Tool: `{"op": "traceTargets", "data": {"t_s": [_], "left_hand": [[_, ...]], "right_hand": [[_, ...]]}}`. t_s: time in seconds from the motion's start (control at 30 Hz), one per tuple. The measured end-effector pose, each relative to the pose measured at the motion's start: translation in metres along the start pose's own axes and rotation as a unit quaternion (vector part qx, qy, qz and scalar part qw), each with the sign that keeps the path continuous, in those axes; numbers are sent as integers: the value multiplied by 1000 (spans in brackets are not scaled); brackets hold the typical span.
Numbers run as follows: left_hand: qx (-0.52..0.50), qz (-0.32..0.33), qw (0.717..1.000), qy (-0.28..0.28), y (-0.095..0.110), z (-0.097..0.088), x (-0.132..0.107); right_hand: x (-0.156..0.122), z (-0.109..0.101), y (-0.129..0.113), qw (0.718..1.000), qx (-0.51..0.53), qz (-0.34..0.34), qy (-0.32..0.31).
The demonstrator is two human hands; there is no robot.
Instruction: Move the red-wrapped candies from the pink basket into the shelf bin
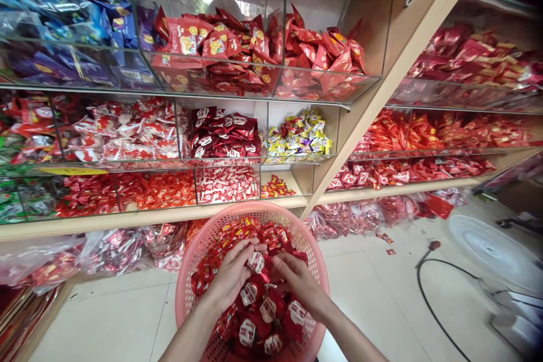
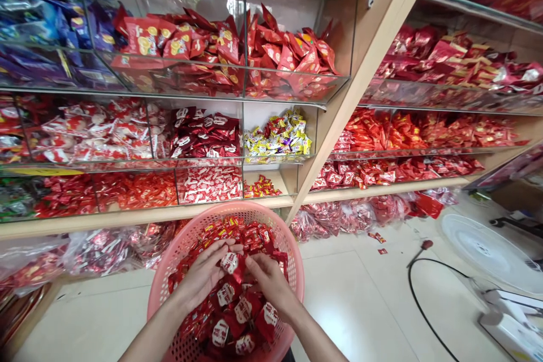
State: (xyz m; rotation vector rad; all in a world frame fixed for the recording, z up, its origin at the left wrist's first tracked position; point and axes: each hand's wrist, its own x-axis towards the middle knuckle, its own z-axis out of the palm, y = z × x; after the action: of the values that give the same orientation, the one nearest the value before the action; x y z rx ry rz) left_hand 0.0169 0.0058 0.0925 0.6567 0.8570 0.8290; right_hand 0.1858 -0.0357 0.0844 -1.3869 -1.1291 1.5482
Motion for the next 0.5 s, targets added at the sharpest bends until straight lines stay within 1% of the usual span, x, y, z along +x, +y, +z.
{"op": "traceTargets", "data": {"t_s": [0.07, 0.13, 0.2, 0.27, 0.37, 0.5], "left_hand": [[0, 24, 1000, 15, -2, 2, 0], [10, 35, 999, 25, -2, 1, -2], [43, 31, 998, 37, -1, -4, -4], [111, 29, 992, 51, -1, -12, -6], [222, 38, 973, 53, -2, -25, -9], [305, 44, 951, 35, -13, -41, -15]], "right_hand": [[5, 10, 0, 995, 94, 18, -4], [8, 16, 3, 990, 139, 23, -4], [10, 18, 5, 987, 157, 26, -7], [11, 16, 8, 988, 151, 20, -15], [11, 11, 14, 994, 102, 17, -28], [10, 4, 25, 998, 30, 25, -52]]}}
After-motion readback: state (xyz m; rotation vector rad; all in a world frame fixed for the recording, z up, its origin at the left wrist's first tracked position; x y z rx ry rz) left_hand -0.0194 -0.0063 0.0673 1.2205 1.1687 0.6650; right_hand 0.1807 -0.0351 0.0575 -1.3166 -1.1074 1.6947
